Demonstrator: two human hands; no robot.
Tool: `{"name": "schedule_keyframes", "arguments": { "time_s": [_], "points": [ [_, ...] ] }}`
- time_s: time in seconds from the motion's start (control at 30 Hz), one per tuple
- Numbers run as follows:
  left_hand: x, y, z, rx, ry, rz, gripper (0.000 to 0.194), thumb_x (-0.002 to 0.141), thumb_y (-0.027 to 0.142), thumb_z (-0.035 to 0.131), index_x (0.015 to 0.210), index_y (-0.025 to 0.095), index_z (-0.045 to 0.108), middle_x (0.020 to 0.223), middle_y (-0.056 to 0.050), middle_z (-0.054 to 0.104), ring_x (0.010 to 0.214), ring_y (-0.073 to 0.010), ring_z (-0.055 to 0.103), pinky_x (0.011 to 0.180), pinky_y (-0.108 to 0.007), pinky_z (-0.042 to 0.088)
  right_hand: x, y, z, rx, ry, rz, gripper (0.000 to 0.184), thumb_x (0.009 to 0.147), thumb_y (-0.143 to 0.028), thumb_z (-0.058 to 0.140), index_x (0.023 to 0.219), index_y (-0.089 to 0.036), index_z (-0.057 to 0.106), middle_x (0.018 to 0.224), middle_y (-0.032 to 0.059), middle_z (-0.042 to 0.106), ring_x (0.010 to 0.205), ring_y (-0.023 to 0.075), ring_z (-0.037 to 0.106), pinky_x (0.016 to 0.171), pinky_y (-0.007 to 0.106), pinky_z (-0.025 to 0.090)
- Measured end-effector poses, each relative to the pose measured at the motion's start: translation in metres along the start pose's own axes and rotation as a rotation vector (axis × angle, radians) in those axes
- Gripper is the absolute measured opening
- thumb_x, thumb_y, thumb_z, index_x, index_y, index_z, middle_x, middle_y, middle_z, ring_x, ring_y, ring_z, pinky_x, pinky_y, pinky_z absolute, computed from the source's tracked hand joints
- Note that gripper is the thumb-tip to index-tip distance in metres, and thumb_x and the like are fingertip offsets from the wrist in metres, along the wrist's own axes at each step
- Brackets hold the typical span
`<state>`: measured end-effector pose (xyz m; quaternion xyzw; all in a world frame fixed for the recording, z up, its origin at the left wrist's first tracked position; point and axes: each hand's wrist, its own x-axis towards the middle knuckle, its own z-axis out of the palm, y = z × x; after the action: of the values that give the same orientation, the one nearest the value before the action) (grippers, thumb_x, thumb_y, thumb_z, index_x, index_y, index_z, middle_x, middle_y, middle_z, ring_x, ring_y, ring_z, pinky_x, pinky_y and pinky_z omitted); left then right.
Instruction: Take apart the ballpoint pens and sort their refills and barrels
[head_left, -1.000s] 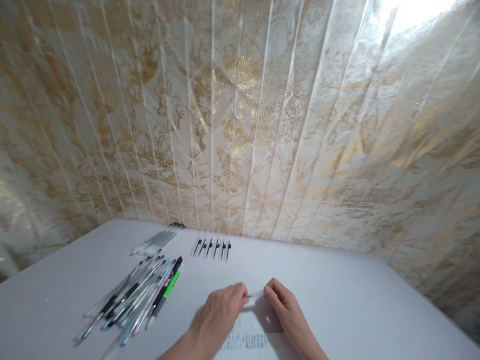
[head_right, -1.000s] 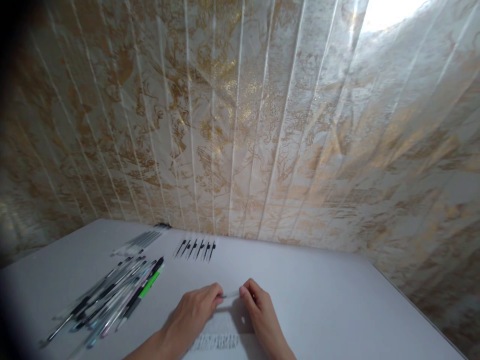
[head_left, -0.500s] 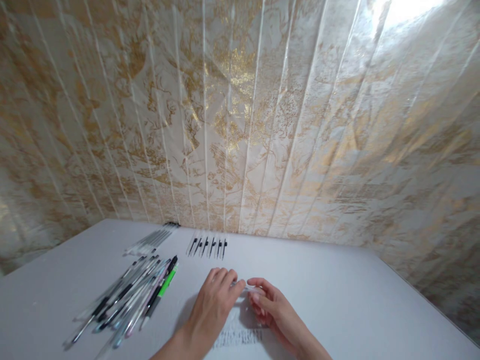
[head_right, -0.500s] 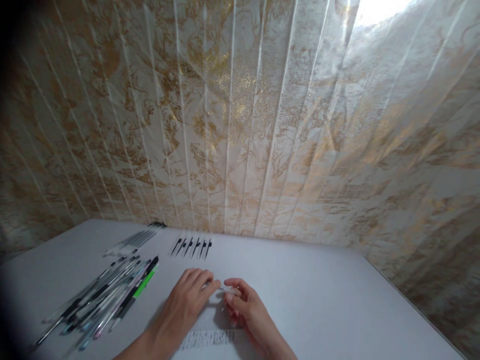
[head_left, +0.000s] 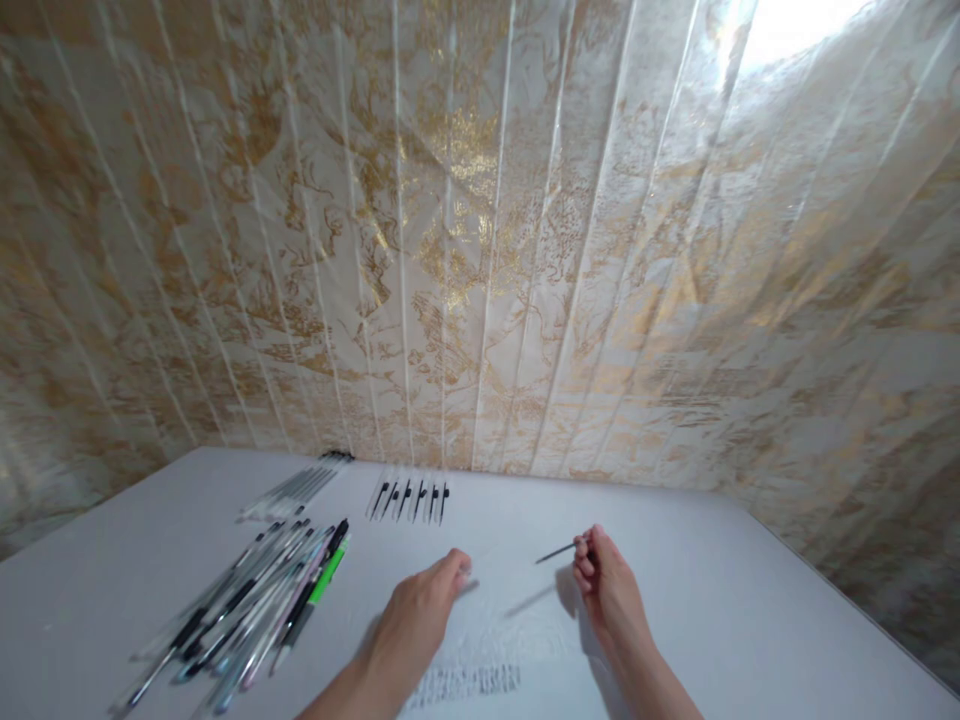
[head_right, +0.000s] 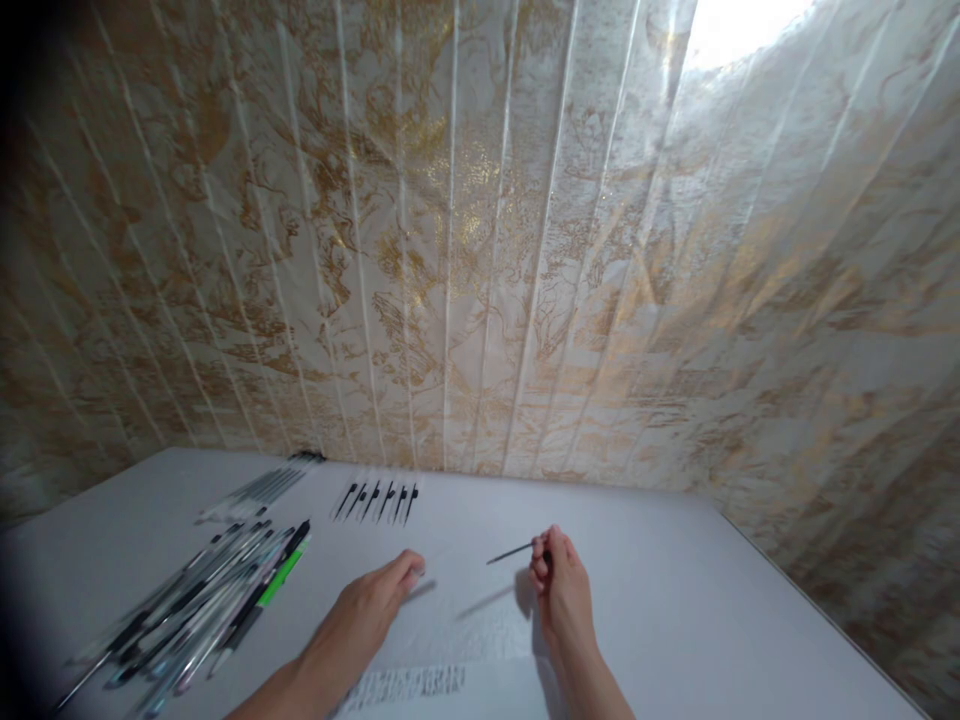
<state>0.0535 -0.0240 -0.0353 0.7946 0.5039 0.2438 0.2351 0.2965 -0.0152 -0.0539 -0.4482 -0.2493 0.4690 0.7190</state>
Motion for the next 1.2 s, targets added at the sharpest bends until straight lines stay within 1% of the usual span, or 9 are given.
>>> {"name": "schedule_keyframes", "arguments": {
  "time_s": [0.13, 0.23, 0.37, 0.53, 0.7, 0.87, 1.0, 1.1, 1.2],
  "points": [
    [-0.001, 0.008, -0.006, -0.275, -0.002, -0.048, 0.022, 0.095, 0.032, 0.033, 0.083, 0.022, 0.05, 0.06, 0.007, 0.036, 0.055, -0.0125, 0.043, 0.054, -0.021, 0.028, -0.003, -0.009, 0.003, -0.096, -0.106, 0.073, 0.045, 0.065, -0.057, 0.076, 0.068, -0.019, 0.052, 0.054, -0.0074, 0.047, 0.04, 0.0038, 0.027, 0.035, 0.016, 0.021],
    [-0.004, 0.013, -0.003, -0.458, -0.046, -0.059, 0.028, 0.094, 0.042, 0.033, 0.084, 0.021, 0.049, 0.058, 0.008, 0.028, 0.052, -0.012, 0.034, 0.051, -0.021, 0.024, -0.019, -0.005, 0.019, -0.2, -0.237, 0.155, 0.048, 0.067, -0.061, 0.073, 0.067, -0.019, 0.05, 0.049, -0.0089, 0.044, 0.039, 0.0033, 0.024, 0.037, 0.016, 0.018],
    [-0.009, 0.018, 0.011, -0.569, -0.108, -0.089, 0.033, 0.095, 0.05, 0.029, 0.087, 0.023, 0.044, 0.055, 0.01, 0.031, 0.05, -0.0118, 0.032, 0.051, -0.021, 0.025, -0.036, 0.007, 0.035, -0.284, -0.346, 0.133, 0.05, 0.07, -0.066, 0.067, 0.068, -0.02, 0.048, 0.049, -0.0085, 0.046, 0.038, 0.0034, 0.027, 0.037, 0.017, 0.019],
    [-0.014, 0.021, 0.021, -0.572, -0.186, -0.064, 0.037, 0.095, 0.057, 0.022, 0.087, 0.024, 0.037, 0.056, 0.008, 0.042, 0.051, -0.0124, 0.037, 0.054, -0.023, 0.03, -0.04, 0.012, 0.037, -0.305, -0.376, 0.058, 0.049, 0.071, -0.066, 0.067, 0.072, -0.02, 0.049, 0.052, -0.0072, 0.051, 0.038, 0.0042, 0.032, 0.037, 0.017, 0.025],
    [-0.016, 0.026, 0.02, -0.625, -0.17, -0.049, 0.048, 0.093, 0.063, 0.026, 0.092, 0.021, 0.047, 0.06, 0.008, 0.039, 0.055, -0.0118, 0.036, 0.057, -0.024, 0.03, -0.042, 0.004, 0.039, -0.268, -0.377, 0.122, 0.051, 0.067, -0.065, 0.071, 0.08, -0.018, 0.056, 0.052, -0.0073, 0.049, 0.04, 0.0046, 0.032, 0.038, 0.018, 0.025],
    [-0.014, 0.017, 0.034, -0.843, -0.207, -0.148, 0.055, 0.087, 0.073, 0.033, 0.087, 0.021, 0.05, 0.051, 0.011, 0.032, 0.043, -0.0094, 0.026, 0.044, -0.021, 0.023, -0.051, 0.004, 0.044, -0.276, -0.473, 0.207, 0.06, 0.07, -0.067, 0.067, 0.098, -0.015, 0.063, 0.057, -0.0042, 0.052, 0.046, 0.0069, 0.039, 0.043, 0.019, 0.028],
    [-0.013, 0.014, 0.039, -0.777, -0.139, -0.151, 0.057, 0.086, 0.074, 0.034, 0.08, 0.02, 0.051, 0.048, 0.009, 0.04, 0.042, -0.0086, 0.031, 0.044, -0.02, 0.024, -0.058, 0.015, 0.045, -0.325, -0.576, 0.222, 0.059, 0.068, -0.07, 0.067, 0.091, -0.016, 0.062, 0.052, -0.0072, 0.045, 0.043, 0.0063, 0.034, 0.042, 0.02, 0.027],
    [-0.013, 0.02, 0.034, -0.758, -0.102, -0.138, 0.06, 0.085, 0.075, 0.035, 0.076, 0.018, 0.053, 0.047, 0.008, 0.043, 0.043, -0.0088, 0.035, 0.047, -0.021, 0.027, -0.061, 0.018, 0.046, -0.341, -0.59, 0.169, 0.054, 0.071, -0.07, 0.064, 0.084, -0.018, 0.059, 0.051, -0.0095, 0.036, 0.044, 0.0064, 0.029, 0.042, 0.02, 0.023],
    [-0.012, 0.026, 0.028, -0.77, -0.088, -0.137, 0.06, 0.084, 0.075, 0.039, 0.073, 0.018, 0.055, 0.044, 0.008, 0.041, 0.041, -0.0086, 0.033, 0.047, -0.021, 0.026, -0.066, 0.014, 0.047, -0.352, -0.591, 0.091, 0.052, 0.076, -0.07, 0.06, 0.085, -0.019, 0.056, 0.055, -0.0084, 0.036, 0.048, 0.0074, 0.03, 0.044, 0.02, 0.023]
  ]
}}
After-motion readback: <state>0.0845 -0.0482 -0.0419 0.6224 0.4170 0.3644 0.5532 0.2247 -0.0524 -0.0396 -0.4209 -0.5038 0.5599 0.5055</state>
